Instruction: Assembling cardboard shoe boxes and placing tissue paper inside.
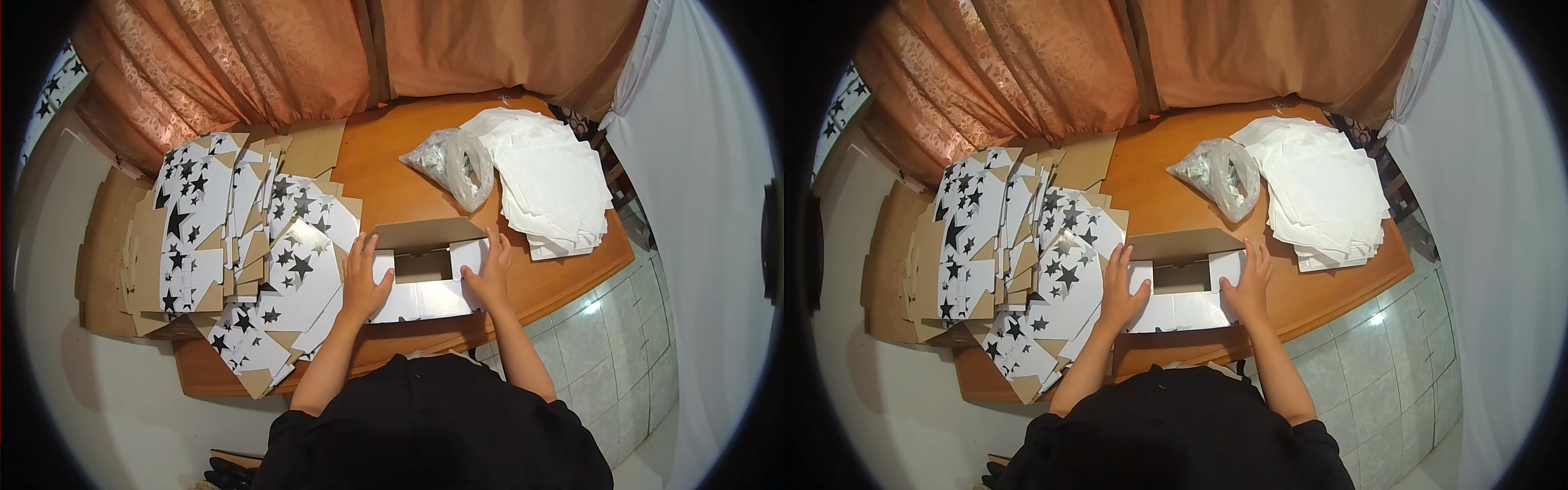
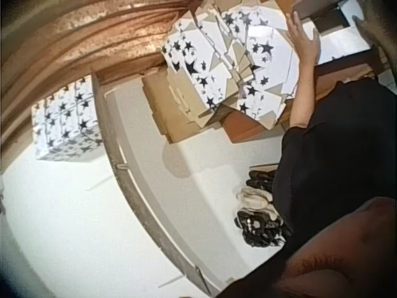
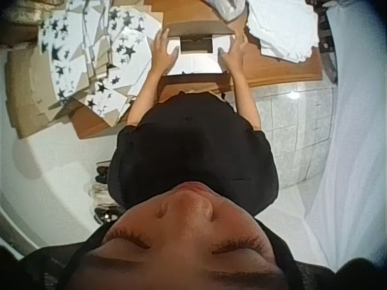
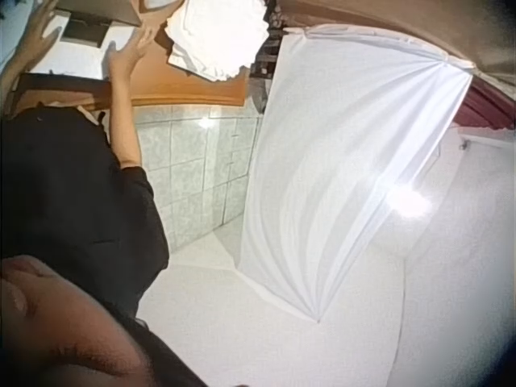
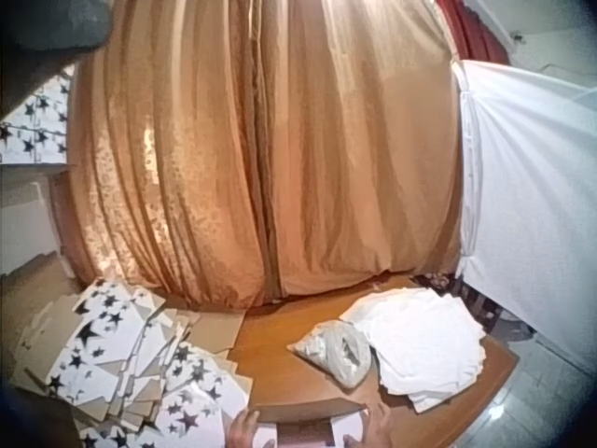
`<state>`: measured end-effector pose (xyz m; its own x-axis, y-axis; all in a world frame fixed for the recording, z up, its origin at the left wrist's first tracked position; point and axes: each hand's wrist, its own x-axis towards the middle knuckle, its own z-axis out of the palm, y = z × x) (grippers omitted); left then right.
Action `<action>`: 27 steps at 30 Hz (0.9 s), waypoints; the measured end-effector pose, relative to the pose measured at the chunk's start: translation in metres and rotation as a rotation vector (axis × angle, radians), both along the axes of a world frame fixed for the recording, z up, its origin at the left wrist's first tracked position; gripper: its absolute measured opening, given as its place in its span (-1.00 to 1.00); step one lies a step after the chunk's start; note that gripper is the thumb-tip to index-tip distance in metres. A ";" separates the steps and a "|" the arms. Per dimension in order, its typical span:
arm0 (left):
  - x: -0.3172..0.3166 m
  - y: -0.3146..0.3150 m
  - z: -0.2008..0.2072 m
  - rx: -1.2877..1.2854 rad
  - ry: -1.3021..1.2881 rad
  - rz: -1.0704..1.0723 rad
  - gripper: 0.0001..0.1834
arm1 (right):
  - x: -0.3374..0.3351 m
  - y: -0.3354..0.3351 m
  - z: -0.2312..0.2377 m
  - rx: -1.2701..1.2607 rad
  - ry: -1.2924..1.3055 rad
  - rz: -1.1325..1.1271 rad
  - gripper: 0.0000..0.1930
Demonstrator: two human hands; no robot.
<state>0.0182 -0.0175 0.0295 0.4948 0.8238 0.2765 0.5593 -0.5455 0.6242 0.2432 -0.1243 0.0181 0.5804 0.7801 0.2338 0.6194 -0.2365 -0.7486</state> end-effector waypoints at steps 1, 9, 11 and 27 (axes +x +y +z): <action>-0.002 0.000 -0.002 -0.017 -0.081 -0.001 -0.33 | -0.002 0.002 0.003 -0.056 -0.045 -0.009 -0.14; -0.022 0.003 -0.025 -0.125 -0.254 -0.092 -0.52 | -0.008 0.006 -0.003 -0.135 -0.156 0.008 -0.31; -0.022 0.001 -0.022 -0.225 -0.303 -0.070 -0.58 | 0.000 0.001 -0.011 -0.115 -0.172 0.044 -0.38; -0.012 0.005 -0.020 0.152 0.171 0.171 -0.39 | -0.019 0.008 0.010 -0.309 -0.308 0.006 -0.42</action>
<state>0.0064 -0.0121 0.0092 0.4023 0.8548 0.3279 0.7416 -0.5142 0.4308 0.2238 -0.1159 0.0281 0.5153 0.8437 0.1506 0.8048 -0.4159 -0.4234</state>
